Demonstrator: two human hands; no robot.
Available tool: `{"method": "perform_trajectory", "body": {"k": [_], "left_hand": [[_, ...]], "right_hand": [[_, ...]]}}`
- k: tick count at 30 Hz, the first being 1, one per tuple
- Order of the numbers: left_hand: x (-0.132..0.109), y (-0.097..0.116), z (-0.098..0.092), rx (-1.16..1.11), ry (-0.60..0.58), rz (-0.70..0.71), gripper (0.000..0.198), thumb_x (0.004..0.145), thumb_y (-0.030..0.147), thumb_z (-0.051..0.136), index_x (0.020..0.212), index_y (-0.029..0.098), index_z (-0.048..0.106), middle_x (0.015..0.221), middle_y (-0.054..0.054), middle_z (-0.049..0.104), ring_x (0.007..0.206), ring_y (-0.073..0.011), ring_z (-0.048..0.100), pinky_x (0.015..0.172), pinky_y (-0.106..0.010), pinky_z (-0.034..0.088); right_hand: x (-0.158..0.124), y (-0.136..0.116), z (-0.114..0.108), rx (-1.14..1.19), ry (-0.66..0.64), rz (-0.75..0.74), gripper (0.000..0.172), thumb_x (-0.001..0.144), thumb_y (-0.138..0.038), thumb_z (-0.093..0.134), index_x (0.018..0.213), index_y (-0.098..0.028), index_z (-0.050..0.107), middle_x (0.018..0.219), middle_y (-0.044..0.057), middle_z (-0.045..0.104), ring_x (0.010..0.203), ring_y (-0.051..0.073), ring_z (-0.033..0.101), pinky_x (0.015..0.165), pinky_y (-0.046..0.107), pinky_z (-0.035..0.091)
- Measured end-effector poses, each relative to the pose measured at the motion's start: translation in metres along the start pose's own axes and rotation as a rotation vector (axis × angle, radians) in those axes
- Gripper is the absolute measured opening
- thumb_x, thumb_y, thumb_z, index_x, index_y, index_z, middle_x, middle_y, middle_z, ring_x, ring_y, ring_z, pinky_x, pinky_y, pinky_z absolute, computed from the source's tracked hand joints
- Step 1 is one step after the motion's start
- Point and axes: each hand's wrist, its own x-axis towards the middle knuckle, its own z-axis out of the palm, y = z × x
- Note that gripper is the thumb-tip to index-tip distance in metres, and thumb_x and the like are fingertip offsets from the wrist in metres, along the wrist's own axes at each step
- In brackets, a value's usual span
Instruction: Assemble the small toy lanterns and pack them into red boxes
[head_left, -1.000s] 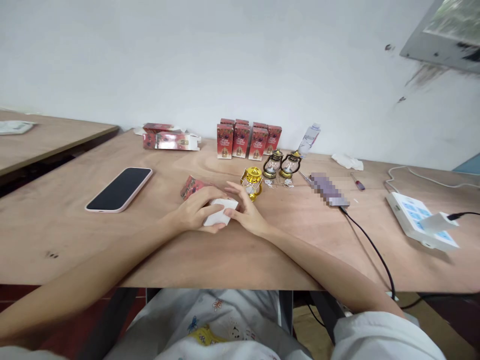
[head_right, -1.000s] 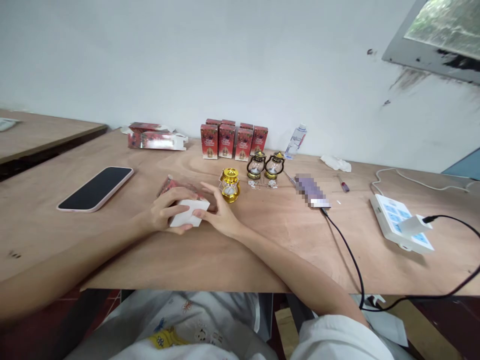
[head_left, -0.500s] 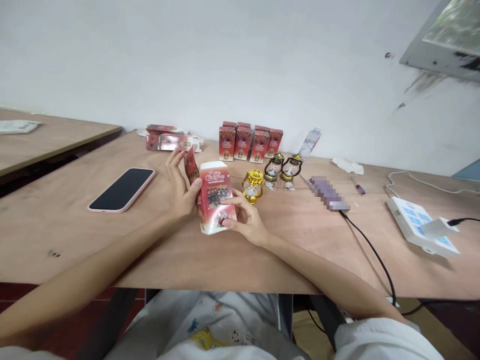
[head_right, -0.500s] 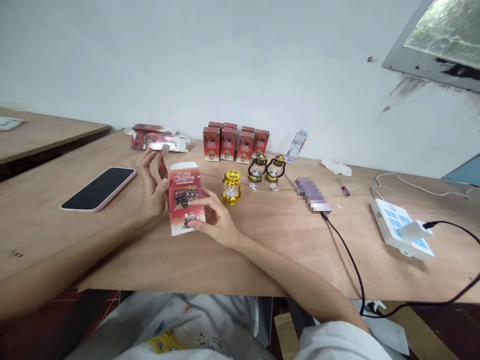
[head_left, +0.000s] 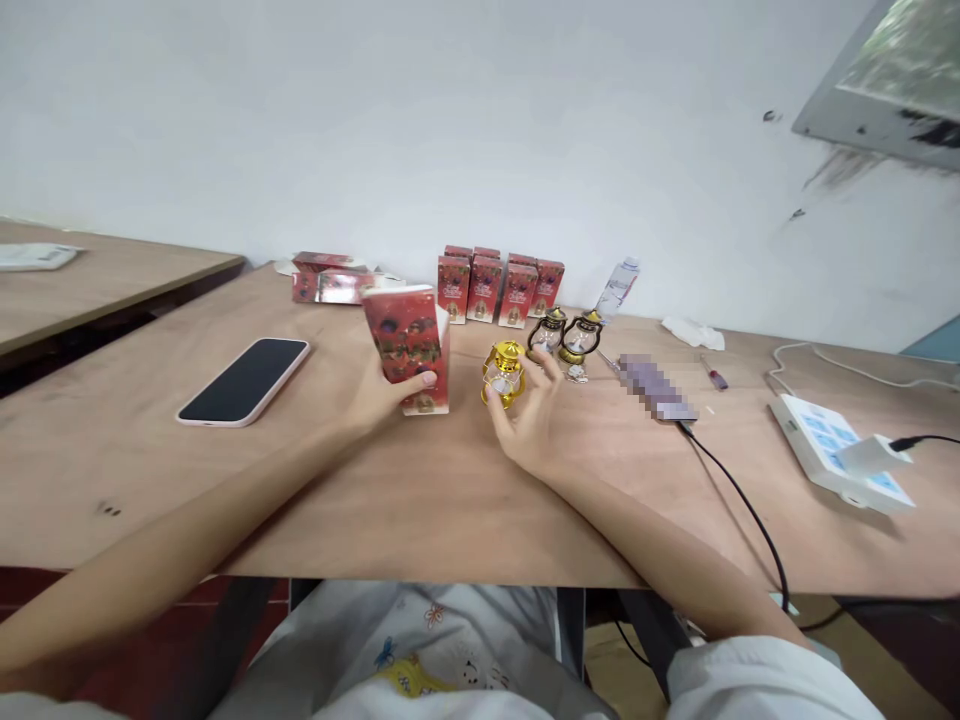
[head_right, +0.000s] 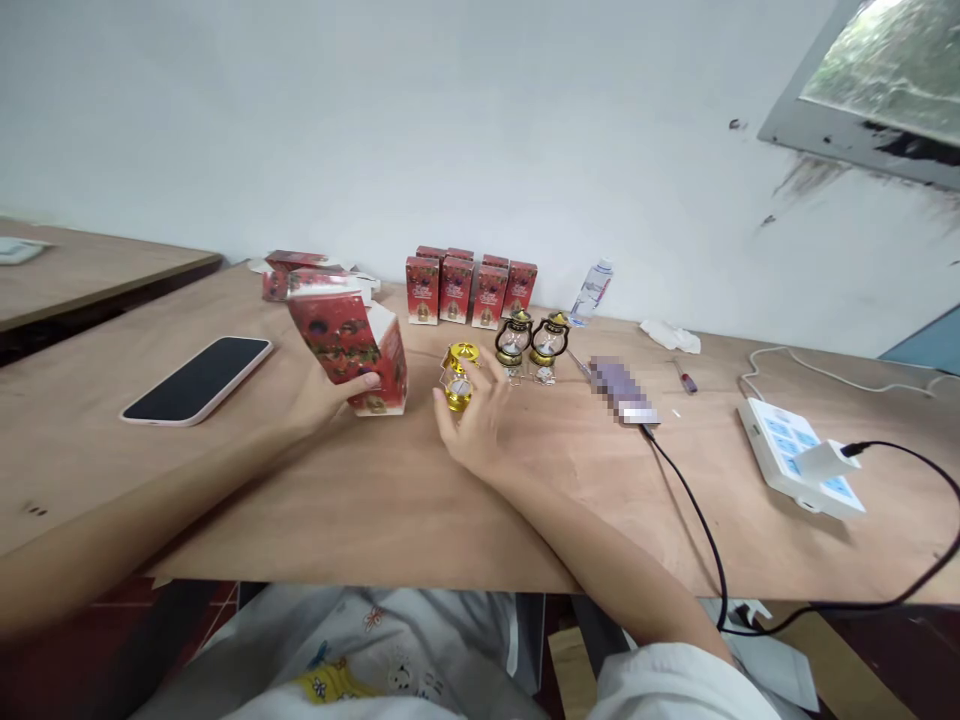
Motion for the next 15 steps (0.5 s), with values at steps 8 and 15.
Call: {"method": "perform_trajectory", "body": {"k": [8,15], "left_hand": [[0.005,-0.016,-0.002,0.016,-0.060,0.074,0.076,0.057,0.027,0.074,0.124,0.023,0.037,0.132,-0.010,0.048,0.114,-0.0277,0.055,0.095,-0.046,0.050],[0.004,-0.017,0.000,0.161,-0.030,0.052,0.086,0.057,0.034,0.081,0.126,0.021,0.033,0.132,-0.014,0.048,0.115,-0.0274,0.055,0.093,-0.045,0.050]], "right_hand": [[0.009,0.029,0.008,0.202,-0.273,0.300,0.068,0.083,-0.033,0.059,0.142,-0.022,0.027,0.142,0.013,0.044,0.129,0.024,0.046,0.109,0.047,0.037],[0.008,0.024,0.009,0.355,-0.310,0.415,0.078,0.077,-0.037,0.067,0.142,-0.022,0.027,0.141,0.014,0.046,0.125,0.024,0.051,0.106,0.045,0.040]]}}
